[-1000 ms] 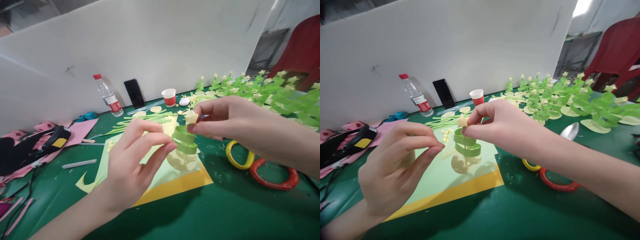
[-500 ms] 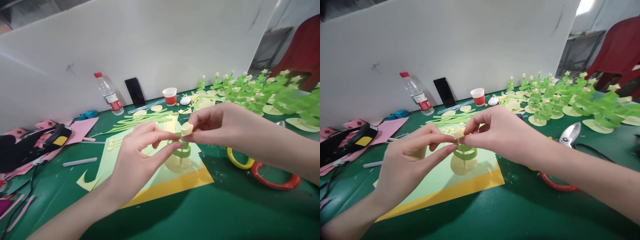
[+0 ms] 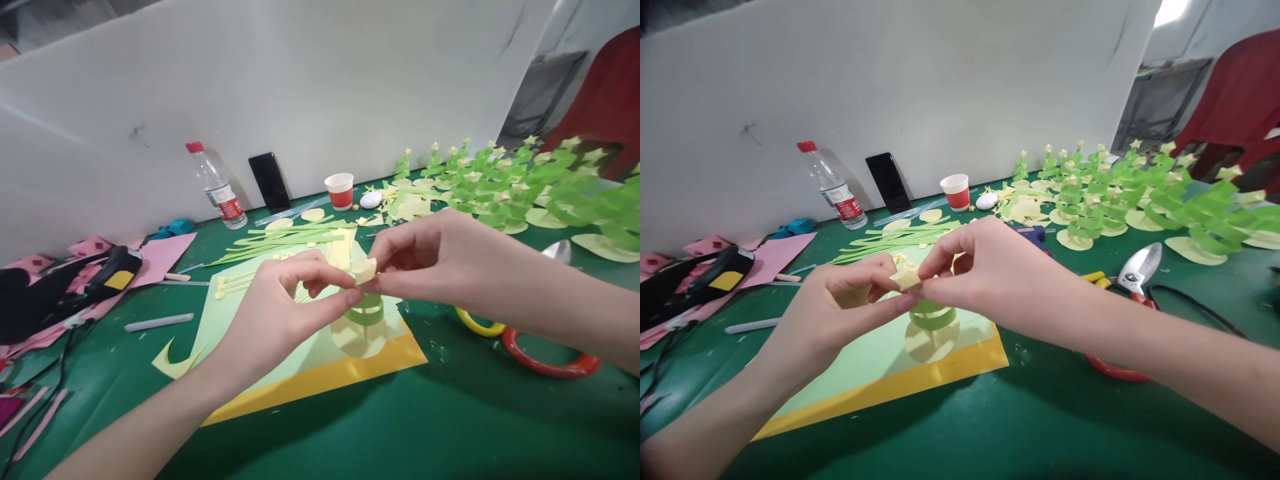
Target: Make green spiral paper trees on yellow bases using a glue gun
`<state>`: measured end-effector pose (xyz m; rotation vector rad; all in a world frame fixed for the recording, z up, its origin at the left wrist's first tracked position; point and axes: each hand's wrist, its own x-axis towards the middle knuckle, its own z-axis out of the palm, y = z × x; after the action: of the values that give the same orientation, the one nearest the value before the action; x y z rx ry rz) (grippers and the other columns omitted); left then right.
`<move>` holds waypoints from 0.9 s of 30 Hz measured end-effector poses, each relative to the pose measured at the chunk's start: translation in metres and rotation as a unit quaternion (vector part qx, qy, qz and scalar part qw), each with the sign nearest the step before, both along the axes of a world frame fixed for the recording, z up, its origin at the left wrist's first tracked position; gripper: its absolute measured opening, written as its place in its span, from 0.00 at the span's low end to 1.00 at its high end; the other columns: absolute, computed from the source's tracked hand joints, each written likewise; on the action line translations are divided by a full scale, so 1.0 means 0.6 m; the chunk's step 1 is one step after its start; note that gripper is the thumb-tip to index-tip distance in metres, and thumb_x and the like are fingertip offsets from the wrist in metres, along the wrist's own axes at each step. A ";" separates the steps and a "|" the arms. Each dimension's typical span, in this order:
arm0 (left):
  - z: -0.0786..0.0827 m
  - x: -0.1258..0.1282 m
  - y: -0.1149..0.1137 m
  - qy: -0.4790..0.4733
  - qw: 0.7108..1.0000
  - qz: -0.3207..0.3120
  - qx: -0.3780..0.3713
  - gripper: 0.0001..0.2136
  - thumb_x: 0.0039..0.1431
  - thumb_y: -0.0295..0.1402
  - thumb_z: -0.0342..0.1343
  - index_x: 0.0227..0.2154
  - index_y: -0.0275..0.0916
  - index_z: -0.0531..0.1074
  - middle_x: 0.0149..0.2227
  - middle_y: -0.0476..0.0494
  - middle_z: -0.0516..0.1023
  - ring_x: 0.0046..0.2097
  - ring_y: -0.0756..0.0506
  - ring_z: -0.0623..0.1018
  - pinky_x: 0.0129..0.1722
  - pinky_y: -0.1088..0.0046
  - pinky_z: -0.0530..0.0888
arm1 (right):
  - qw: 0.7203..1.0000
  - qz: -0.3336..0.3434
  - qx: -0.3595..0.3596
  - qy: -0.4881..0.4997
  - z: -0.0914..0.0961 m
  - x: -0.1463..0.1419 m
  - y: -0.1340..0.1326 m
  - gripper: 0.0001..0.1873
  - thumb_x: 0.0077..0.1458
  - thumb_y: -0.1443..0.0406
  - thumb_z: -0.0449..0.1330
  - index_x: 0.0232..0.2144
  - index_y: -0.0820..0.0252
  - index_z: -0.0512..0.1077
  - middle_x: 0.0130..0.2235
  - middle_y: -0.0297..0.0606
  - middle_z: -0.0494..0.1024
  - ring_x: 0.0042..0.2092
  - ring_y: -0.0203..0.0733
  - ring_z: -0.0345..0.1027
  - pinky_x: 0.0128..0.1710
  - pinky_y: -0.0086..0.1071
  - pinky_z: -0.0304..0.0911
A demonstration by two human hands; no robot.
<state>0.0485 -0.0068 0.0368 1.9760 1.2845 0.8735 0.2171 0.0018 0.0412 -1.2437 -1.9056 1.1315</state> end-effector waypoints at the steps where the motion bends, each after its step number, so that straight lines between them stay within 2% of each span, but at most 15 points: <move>1: -0.001 -0.001 0.000 -0.005 1.000 0.001 -0.006 0.05 0.46 0.31 0.57 0.19 0.40 0.74 0.21 0.52 0.65 0.25 0.51 0.64 0.24 0.73 0.59 | 1.000 -0.003 -0.002 -0.003 0.001 0.000 0.000 0.05 0.40 0.64 0.58 0.16 0.56 0.70 0.17 0.27 0.66 0.20 0.28 0.54 0.16 0.23 0.47; 9: -0.006 -0.006 0.000 -0.032 0.999 0.002 0.017 0.05 0.47 0.31 0.57 0.19 0.41 0.73 0.20 0.53 0.66 0.25 0.51 0.63 0.23 0.74 0.58 | 1.000 -0.016 -0.020 -0.015 0.008 -0.001 -0.003 0.05 0.41 0.64 0.59 0.17 0.57 0.70 0.18 0.27 0.67 0.21 0.28 0.56 0.18 0.23 0.50; 14: -0.008 -0.010 0.005 -0.063 0.998 -0.013 0.018 0.07 0.51 0.30 0.55 0.20 0.39 0.70 0.22 0.53 0.66 0.26 0.52 0.62 0.26 0.76 0.59 | 0.999 -0.024 -0.026 -0.004 0.010 0.003 -0.003 0.04 0.39 0.64 0.60 0.17 0.57 0.70 0.21 0.29 0.71 0.25 0.31 0.62 0.22 0.25 0.55; 19: -0.015 -0.014 0.015 -0.189 0.982 -0.016 -0.025 0.04 0.53 0.31 0.53 0.25 0.40 0.70 0.26 0.52 0.67 0.30 0.52 0.64 0.30 0.79 0.62 | 0.999 -0.034 0.001 -0.027 0.008 0.005 0.006 0.06 0.39 0.63 0.61 0.17 0.57 0.69 0.20 0.30 0.70 0.24 0.33 0.61 0.21 0.27 0.52; 22: -0.014 -0.014 0.023 -0.262 0.965 0.007 -0.020 0.04 0.52 0.28 0.53 0.24 0.39 0.70 0.26 0.52 0.65 0.31 0.53 0.64 0.31 0.82 0.63 | 0.999 -0.032 0.013 -0.041 0.007 0.007 0.012 0.06 0.39 0.61 0.60 0.18 0.58 0.70 0.22 0.32 0.70 0.24 0.33 0.62 0.20 0.28 0.50; 25: -0.012 -0.017 0.035 -0.300 0.953 0.042 0.005 0.06 0.51 0.27 0.53 0.22 0.38 0.70 0.25 0.52 0.64 0.30 0.53 0.63 0.32 0.83 0.63 | 0.995 -0.027 0.025 -0.094 0.009 0.014 0.021 0.07 0.40 0.61 0.59 0.17 0.58 0.70 0.19 0.32 0.68 0.22 0.32 0.58 0.19 0.28 0.47; 27: -0.011 -0.022 0.045 -0.285 0.957 0.058 0.012 0.05 0.51 0.28 0.53 0.22 0.39 0.70 0.25 0.52 0.65 0.31 0.53 0.64 0.33 0.82 0.63 | 0.986 -0.021 0.032 -0.160 0.011 0.023 0.029 0.07 0.40 0.62 0.59 0.16 0.58 0.70 0.17 0.31 0.65 0.19 0.30 0.53 0.18 0.28 0.46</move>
<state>0.0355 0.0204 0.0299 1.5050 1.0488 1.3954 0.2309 0.0190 0.0480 -1.4941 -2.1179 0.8805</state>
